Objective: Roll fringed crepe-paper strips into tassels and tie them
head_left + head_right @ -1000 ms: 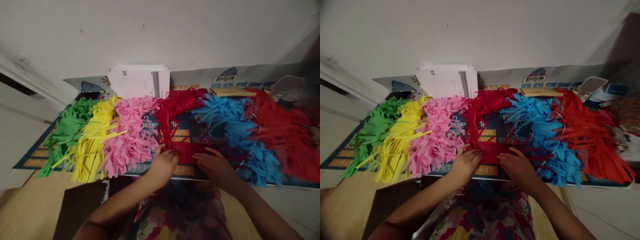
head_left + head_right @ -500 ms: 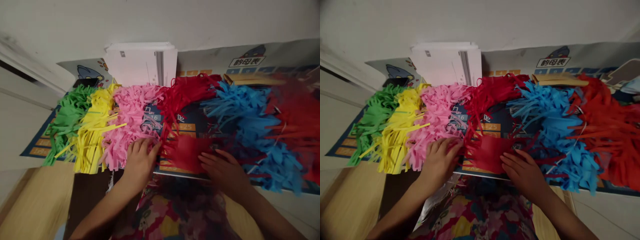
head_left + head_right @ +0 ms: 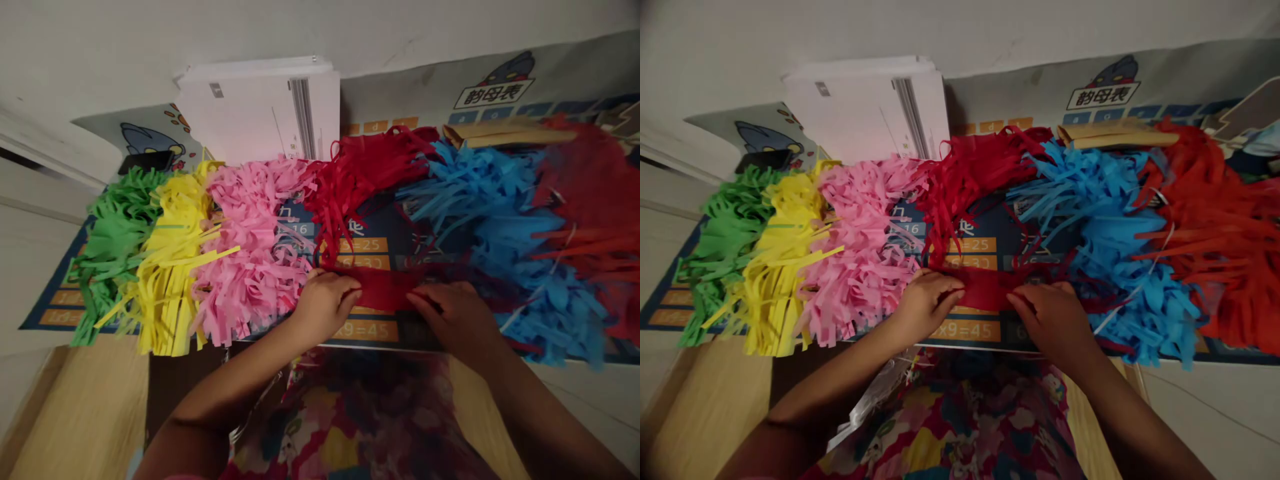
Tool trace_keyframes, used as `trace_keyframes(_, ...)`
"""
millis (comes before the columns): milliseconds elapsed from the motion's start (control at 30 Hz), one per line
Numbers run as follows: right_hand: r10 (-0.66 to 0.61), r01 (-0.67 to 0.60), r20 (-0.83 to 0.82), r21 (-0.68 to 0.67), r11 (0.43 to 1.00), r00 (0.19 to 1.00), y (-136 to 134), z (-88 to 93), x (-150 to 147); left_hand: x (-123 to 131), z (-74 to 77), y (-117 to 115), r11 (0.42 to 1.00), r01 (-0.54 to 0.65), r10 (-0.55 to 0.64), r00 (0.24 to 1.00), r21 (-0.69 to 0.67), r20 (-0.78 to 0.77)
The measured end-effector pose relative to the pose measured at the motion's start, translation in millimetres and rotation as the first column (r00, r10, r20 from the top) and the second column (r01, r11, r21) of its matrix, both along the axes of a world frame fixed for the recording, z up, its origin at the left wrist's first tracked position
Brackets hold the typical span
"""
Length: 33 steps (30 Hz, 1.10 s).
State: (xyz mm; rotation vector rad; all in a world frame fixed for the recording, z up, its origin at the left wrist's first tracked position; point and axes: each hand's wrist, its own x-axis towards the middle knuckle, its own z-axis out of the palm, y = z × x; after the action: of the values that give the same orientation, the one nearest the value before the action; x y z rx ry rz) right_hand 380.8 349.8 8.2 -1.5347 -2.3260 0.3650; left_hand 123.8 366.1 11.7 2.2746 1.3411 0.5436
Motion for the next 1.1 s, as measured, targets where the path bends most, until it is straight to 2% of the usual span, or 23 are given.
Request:
trace_keyframes(100,-0.096,0.093,0.129,0.032,0.995,0.987,8.6,-1.1,-9.9,6.0,3.5,9.0,0.995,-0.099,0.097,0.989,-0.005,-0.115)
trace_keyframes(167,-0.133,0.119,0.201,0.079,0.990,0.971,11.0,-1.9,-15.0,11.6,3.0,14.7,0.993,-0.122,0.120,0.978,0.001,-0.170)
trace_keyframes(267,-0.161,0.136,0.217,0.125,0.983,0.963,11.5,-2.4,-18.5,17.6,0.2,22.2,0.990,-0.138,0.139,0.958,0.022,-0.250)
trace_keyframes(367,-0.180,0.160,0.211,0.111,0.981,0.961,11.2,-3.3,-19.0,20.5,-3.0,27.0,0.987,-0.137,0.156,0.934,0.081,-0.321)
trace_keyframes(733,-0.196,0.180,0.158,0.110,0.977,0.968,12.1,-9.5,-17.6,20.4,-5.7,29.1,0.980,-0.116,0.158,0.947,0.160,-0.278)
trace_keyframes(967,-0.211,0.199,0.184,0.084,0.976,0.960,12.4,-8.5,-19.6,22.9,-8.9,27.0,0.977,-0.131,0.184,0.917,0.167,-0.353)
trace_keyframes(1033,-0.237,0.223,0.187,0.090,0.971,0.953,12.4,-8.2,-19.8,24.9,-7.6,25.6,0.969,-0.107,0.184,0.913,0.223,-0.365)
trace_keyframes(1100,-0.277,0.256,0.180,0.130,0.958,0.944,11.8,-7.3,-19.5,26.5,-4.8,25.7,0.955,0.043,0.076,0.921,0.293,-0.383)
